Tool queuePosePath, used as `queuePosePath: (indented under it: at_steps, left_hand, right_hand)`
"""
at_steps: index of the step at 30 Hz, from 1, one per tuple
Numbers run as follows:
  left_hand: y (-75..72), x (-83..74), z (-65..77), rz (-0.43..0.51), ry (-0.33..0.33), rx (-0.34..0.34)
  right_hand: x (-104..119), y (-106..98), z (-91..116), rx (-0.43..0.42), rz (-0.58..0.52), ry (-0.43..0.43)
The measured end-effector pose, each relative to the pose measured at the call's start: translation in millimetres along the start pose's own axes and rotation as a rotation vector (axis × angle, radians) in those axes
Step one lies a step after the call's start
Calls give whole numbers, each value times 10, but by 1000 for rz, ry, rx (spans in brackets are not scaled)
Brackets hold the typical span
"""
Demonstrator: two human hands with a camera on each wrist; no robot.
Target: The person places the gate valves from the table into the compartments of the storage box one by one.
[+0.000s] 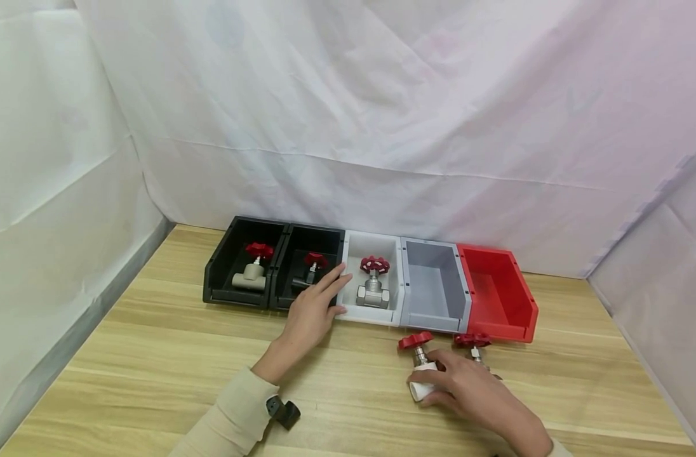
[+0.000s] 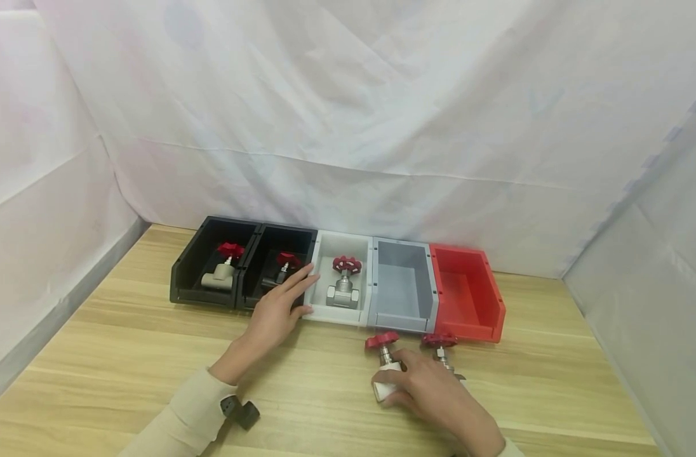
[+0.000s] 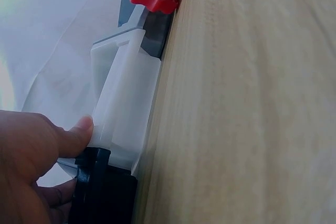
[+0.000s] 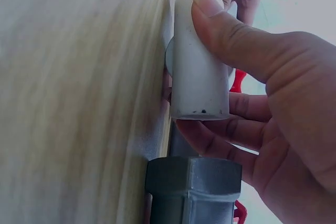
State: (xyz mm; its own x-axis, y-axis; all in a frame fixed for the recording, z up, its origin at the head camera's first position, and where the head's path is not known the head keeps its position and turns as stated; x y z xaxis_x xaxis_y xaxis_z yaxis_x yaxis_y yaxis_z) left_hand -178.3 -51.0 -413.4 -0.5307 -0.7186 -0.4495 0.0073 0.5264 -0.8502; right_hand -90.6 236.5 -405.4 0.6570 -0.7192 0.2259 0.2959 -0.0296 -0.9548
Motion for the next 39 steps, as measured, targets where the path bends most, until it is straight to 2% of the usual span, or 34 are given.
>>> queuePosePath:
  at_steps: [16,21,31,39]
  left_hand:
    - [14,17,3,-2,4,-3]
    - [10,22,-5,-14,12,-15]
    - [5,20,5,-4,6,-8]
    - [11,2,0,-1,13,-13]
  right_hand:
    - [29,-35,3,-44,42,33]
    - [48,-72,-9,-79,39,43]
    - [105,-156,-11,-56,22,103]
    - [88,-237,8,-100,47,122]
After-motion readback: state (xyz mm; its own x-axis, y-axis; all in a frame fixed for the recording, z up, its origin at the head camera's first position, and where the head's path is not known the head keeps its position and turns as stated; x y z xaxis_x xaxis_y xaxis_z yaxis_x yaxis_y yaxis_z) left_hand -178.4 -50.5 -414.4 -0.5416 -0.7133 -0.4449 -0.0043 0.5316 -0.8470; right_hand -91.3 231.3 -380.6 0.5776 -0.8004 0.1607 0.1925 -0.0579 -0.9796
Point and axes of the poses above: each hand's wrist, its own z-axis away from the middle knuckle, its own y-axis out of the palm, x = y × z, the point moved 2 cm from there along -z, towards the middle knuckle, and after that the axes turned 15 degrees about x, right-handed, at the moved point
